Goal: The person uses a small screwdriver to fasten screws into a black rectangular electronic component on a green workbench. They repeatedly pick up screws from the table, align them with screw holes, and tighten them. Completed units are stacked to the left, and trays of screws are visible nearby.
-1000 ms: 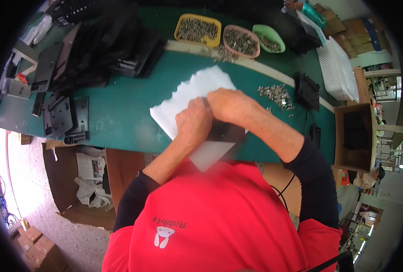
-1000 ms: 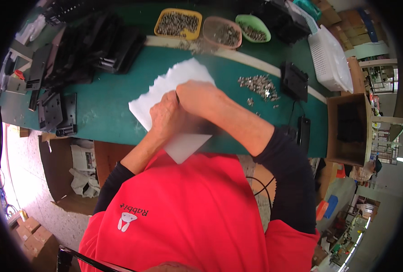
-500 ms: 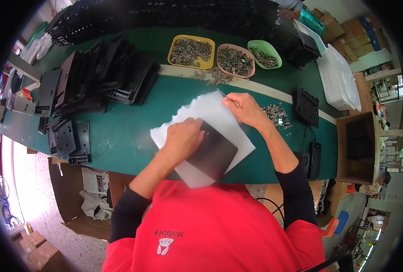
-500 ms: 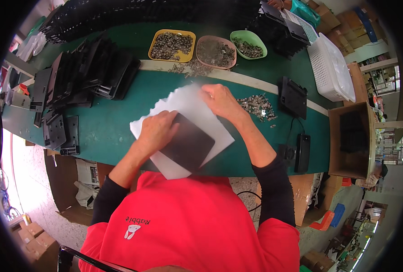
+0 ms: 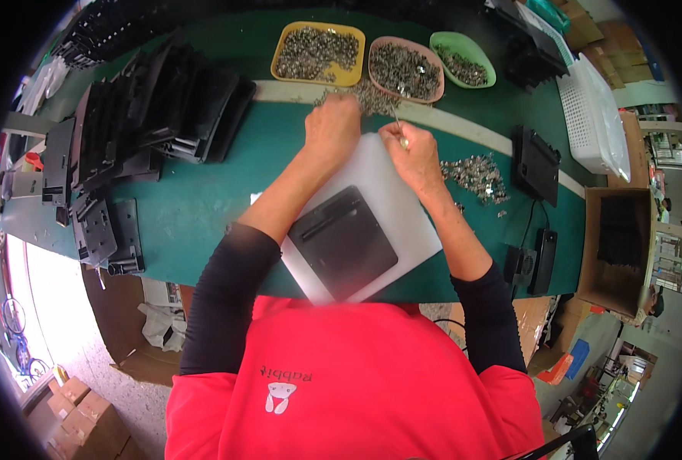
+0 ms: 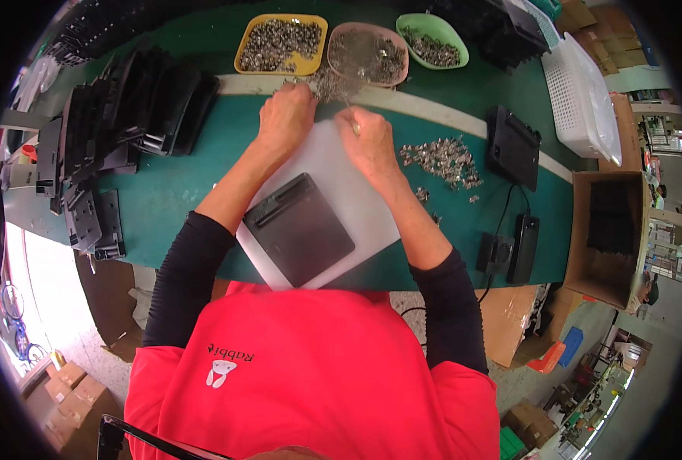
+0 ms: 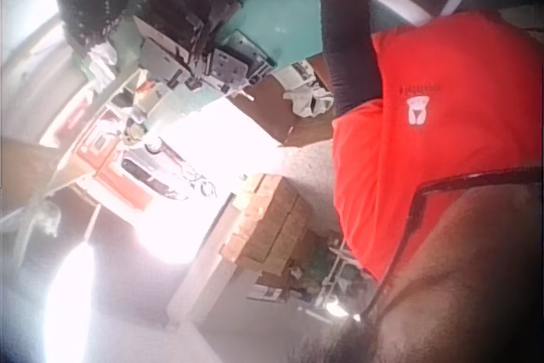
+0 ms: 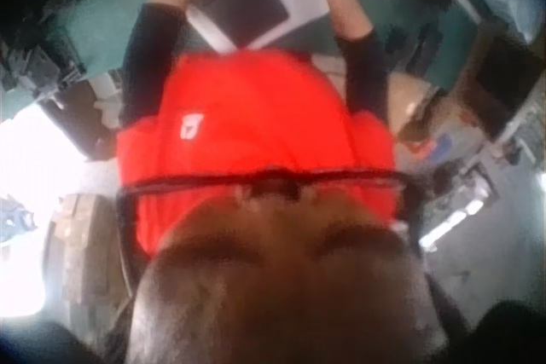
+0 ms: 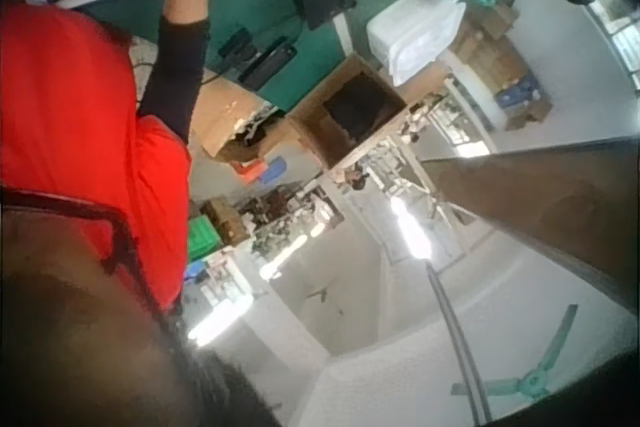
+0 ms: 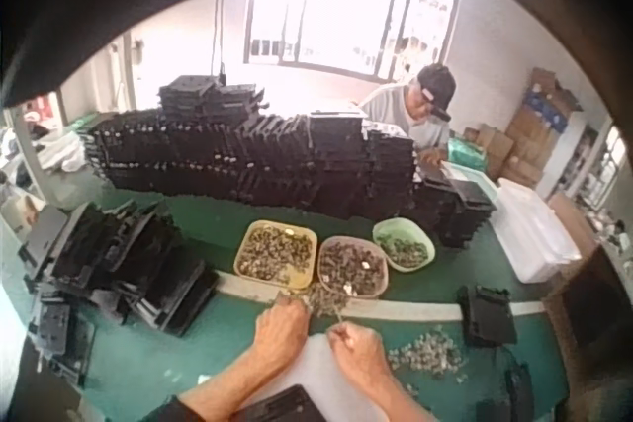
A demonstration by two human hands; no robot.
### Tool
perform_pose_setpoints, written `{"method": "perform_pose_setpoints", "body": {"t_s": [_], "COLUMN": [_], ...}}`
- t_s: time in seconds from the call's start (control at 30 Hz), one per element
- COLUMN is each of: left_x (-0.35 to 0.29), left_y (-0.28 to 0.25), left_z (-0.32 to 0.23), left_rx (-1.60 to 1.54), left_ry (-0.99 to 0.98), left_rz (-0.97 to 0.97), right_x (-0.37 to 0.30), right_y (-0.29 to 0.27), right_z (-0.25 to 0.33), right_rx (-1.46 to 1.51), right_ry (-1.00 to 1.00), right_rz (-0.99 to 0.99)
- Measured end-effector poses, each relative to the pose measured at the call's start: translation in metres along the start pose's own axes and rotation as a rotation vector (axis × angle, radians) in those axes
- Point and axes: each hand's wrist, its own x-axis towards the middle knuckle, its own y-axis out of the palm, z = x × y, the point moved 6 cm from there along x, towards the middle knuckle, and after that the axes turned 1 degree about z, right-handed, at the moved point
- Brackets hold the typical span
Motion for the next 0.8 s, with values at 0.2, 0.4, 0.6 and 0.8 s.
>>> {"method": "perform_pose_setpoints", "body": {"t_s": [0.2,0.4,0.6,0.8], "left_x": [-0.020,-0.058,-0.079,-0.094], "left_y": [-0.032,-0.046,-0.054,-0.054], "left_z": [-0.006,-0.001,-0.003,-0.006], "left_rx": [-0.681,-0.884,-0.932,-0.955], "left_ry": [-0.190,-0.257,-0.266,-0.302], "left_rz": [0.171,0.049,-0.003,-0.044], "right_x": [-0.011,-0.024,-0.035,-0.045], "right_y": [0.007,0.023,0.020,0.027], "right_z": [0.032,0.041,0.056,0.060], "right_rx": [0.092,0.341,0.479,0.555], "right_ry": [-0.086,0.081,0.055,0.110], "right_rz": [-0.057,0.095,0.020,0.018]}}
